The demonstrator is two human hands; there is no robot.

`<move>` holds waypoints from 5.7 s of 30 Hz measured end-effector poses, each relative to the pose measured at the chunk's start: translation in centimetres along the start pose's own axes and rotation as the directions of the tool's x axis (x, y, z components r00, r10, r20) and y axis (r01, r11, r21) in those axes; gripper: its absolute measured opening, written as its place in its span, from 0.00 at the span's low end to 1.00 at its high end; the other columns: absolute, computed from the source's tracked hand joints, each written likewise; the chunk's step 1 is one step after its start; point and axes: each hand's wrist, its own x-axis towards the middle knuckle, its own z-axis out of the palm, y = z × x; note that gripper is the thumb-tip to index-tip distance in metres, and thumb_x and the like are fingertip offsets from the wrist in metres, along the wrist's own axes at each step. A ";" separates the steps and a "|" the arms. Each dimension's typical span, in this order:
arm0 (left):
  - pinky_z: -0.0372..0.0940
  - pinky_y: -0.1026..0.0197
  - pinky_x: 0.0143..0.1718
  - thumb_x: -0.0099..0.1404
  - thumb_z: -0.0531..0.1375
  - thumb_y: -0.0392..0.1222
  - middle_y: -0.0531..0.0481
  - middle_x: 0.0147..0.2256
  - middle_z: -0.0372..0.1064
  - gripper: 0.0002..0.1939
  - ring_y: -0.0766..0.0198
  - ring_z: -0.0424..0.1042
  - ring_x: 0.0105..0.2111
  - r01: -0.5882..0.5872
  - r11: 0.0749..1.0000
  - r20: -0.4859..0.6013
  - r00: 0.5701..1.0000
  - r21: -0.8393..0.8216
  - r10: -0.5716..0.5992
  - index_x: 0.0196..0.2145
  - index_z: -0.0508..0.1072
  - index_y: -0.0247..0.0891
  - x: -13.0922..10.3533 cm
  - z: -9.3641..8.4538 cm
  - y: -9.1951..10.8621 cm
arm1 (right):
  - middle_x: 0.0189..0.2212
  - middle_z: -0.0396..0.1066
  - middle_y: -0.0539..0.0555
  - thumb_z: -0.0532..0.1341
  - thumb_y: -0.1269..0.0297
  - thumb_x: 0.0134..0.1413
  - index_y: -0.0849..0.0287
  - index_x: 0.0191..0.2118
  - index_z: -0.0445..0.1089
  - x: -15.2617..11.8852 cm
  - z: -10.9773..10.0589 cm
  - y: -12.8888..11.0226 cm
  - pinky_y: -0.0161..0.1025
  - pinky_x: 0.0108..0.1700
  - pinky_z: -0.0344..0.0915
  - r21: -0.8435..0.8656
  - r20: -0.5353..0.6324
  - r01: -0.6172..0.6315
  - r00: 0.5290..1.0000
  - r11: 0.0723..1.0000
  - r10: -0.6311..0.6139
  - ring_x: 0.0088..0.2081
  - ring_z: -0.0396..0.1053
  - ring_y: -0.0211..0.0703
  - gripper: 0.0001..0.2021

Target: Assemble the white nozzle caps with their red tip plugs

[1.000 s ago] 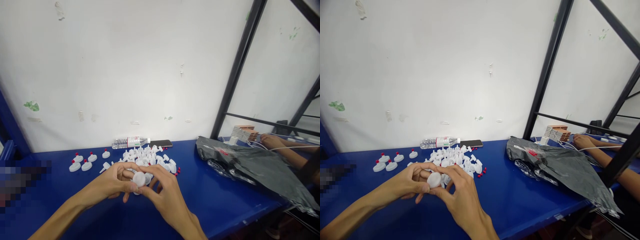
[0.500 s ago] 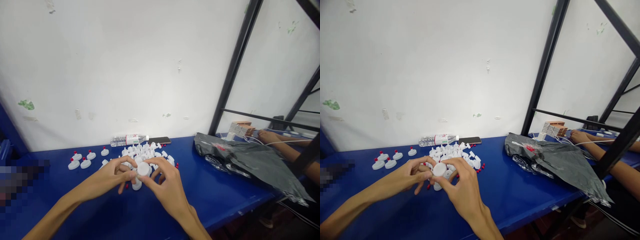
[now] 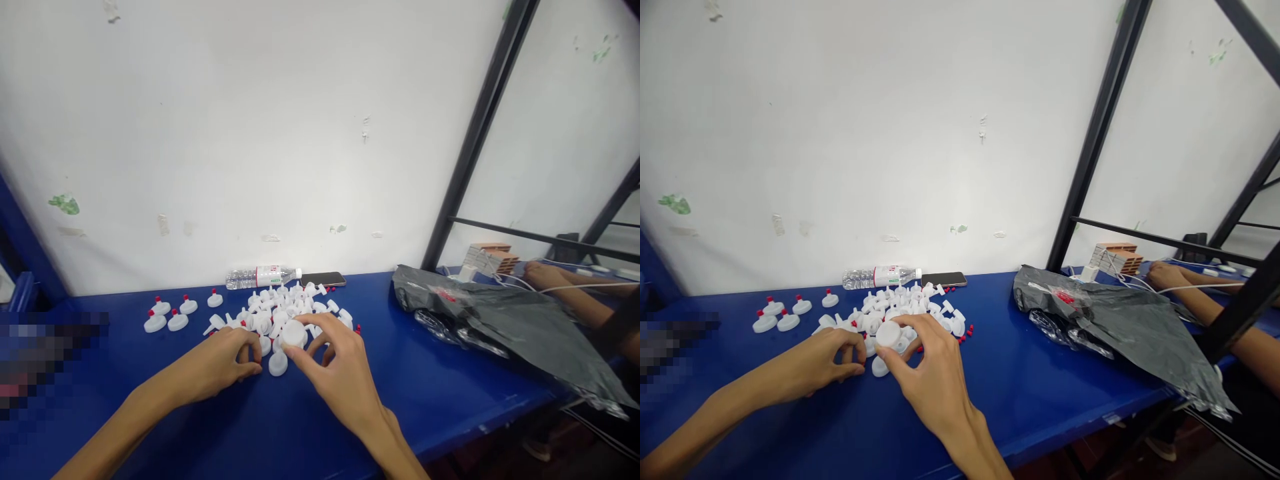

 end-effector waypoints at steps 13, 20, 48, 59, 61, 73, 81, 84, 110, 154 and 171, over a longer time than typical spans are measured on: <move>0.55 0.67 0.22 0.67 0.67 0.55 0.55 0.28 0.73 0.15 0.68 0.70 0.22 -0.191 0.876 -0.308 0.950 -0.442 0.052 0.38 0.72 0.42 -0.8 -2.4 1.2 | 0.46 0.78 0.47 0.71 0.65 0.60 0.51 0.51 0.77 -0.1 0.3 0.4 0.35 0.32 0.66 -0.069 0.107 0.001 0.994 0.998 0.006 0.29 0.75 0.34 0.14; 0.54 0.69 0.17 0.63 0.70 0.62 0.48 0.32 0.79 0.23 0.70 0.65 0.21 -0.275 0.781 -0.343 0.936 -0.561 0.084 0.43 0.77 0.40 -0.7 -2.1 2.1 | 0.42 0.80 0.48 0.71 0.61 0.62 0.51 0.53 0.79 -0.2 0.5 0.3 0.40 0.41 0.70 -0.143 0.195 0.039 0.981 0.989 -0.010 0.30 0.75 0.38 0.15; 0.59 0.53 0.38 0.67 0.57 0.56 0.46 0.29 0.76 0.19 0.48 0.73 0.33 0.249 0.966 -0.776 0.622 0.069 -0.105 0.43 0.81 0.42 0.0 -6.8 -4.6 | 0.43 0.80 0.49 0.59 0.59 0.72 0.50 0.53 0.76 -0.1 0.7 0.6 0.38 0.32 0.65 -0.151 0.125 0.003 0.992 0.988 0.016 0.29 0.75 0.38 0.11; 0.67 0.51 0.44 0.76 0.56 0.50 0.46 0.41 0.79 0.15 0.54 0.77 0.41 0.450 0.864 -0.604 0.760 0.224 -0.239 0.43 0.77 0.38 1.4 -5.6 -7.7 | 0.41 0.80 0.49 0.58 0.64 0.71 0.51 0.46 0.77 -0.3 0.5 0.5 0.40 0.34 0.64 -0.185 0.147 0.040 0.989 0.982 -0.013 0.30 0.74 0.40 0.09; 0.69 0.50 0.46 0.77 0.56 0.52 0.47 0.40 0.78 0.16 0.55 0.76 0.40 0.450 0.867 -0.597 0.763 0.215 -0.248 0.43 0.77 0.38 1.6 -5.7 -7.9 | 0.41 0.80 0.49 0.58 0.65 0.71 0.51 0.46 0.77 -0.3 0.5 0.5 0.40 0.35 0.65 -0.191 0.152 0.045 0.988 0.980 -0.016 0.30 0.74 0.40 0.09; 0.71 0.49 0.51 0.74 0.61 0.41 0.47 0.45 0.79 0.14 0.56 0.78 0.44 0.442 0.892 -0.617 0.729 0.094 -0.297 0.55 0.75 0.37 2.4 -5.3 -9.0 | 0.41 0.80 0.47 0.59 0.66 0.71 0.51 0.46 0.77 -0.4 0.6 0.5 0.39 0.38 0.65 -0.209 0.176 0.078 0.983 0.975 -0.041 0.30 0.75 0.38 0.09; 0.66 0.46 0.48 0.71 0.50 0.57 0.39 0.54 0.76 0.26 0.41 0.76 0.51 0.416 0.884 -0.643 0.741 0.212 -0.194 0.55 0.75 0.41 1.7 -5.2 -6.2 | 0.42 0.81 0.46 0.59 0.65 0.72 0.50 0.47 0.77 -0.3 0.5 0.8 0.38 0.37 0.64 -0.217 0.179 0.093 0.982 0.972 -0.054 0.30 0.75 0.38 0.08; 0.65 0.48 0.49 0.68 0.52 0.61 0.42 0.51 0.79 0.26 0.43 0.76 0.52 0.353 0.901 -0.561 0.812 0.253 -0.161 0.48 0.79 0.43 1.6 -5.4 -5.9 | 0.42 0.81 0.46 0.60 0.65 0.71 0.50 0.48 0.77 -0.3 0.6 0.9 0.38 0.37 0.64 -0.223 0.176 0.095 0.983 0.970 -0.056 0.30 0.75 0.38 0.08; 0.52 0.68 0.21 0.57 0.72 0.60 0.60 0.26 0.68 0.46 0.70 0.56 0.21 -0.053 0.794 0.251 0.934 -0.606 0.254 0.67 0.60 0.47 0.4 -1.2 0.6 | 0.63 0.68 0.47 0.71 0.53 0.63 0.33 0.66 0.66 -0.6 0.5 0.1 0.41 0.39 0.72 -0.209 0.417 0.273 0.893 0.939 -0.166 0.39 0.77 0.40 0.28; 0.47 0.68 0.17 0.67 0.67 0.64 0.53 0.21 0.71 0.26 0.73 0.54 0.16 -0.105 0.876 0.066 0.986 -0.471 0.154 0.51 0.82 0.41 -0.4 -2.8 0.2 | 0.49 0.80 0.50 0.67 0.60 0.67 0.53 0.58 0.75 -0.7 0.6 0.7 0.38 0.35 0.71 -0.227 0.133 0.206 0.975 0.952 -0.179 0.28 0.74 0.36 0.16; 0.47 0.68 0.18 0.66 0.67 0.64 0.54 0.22 0.70 0.28 0.74 0.55 0.17 -0.106 0.825 0.085 0.980 -0.554 0.182 0.51 0.81 0.38 0.0 -1.4 0.5 | 0.49 0.79 0.51 0.66 0.63 0.68 0.51 0.60 0.75 -0.6 0.5 0.6 0.35 0.31 0.67 -0.053 0.159 0.139 0.979 0.989 -0.129 0.31 0.74 0.36 0.16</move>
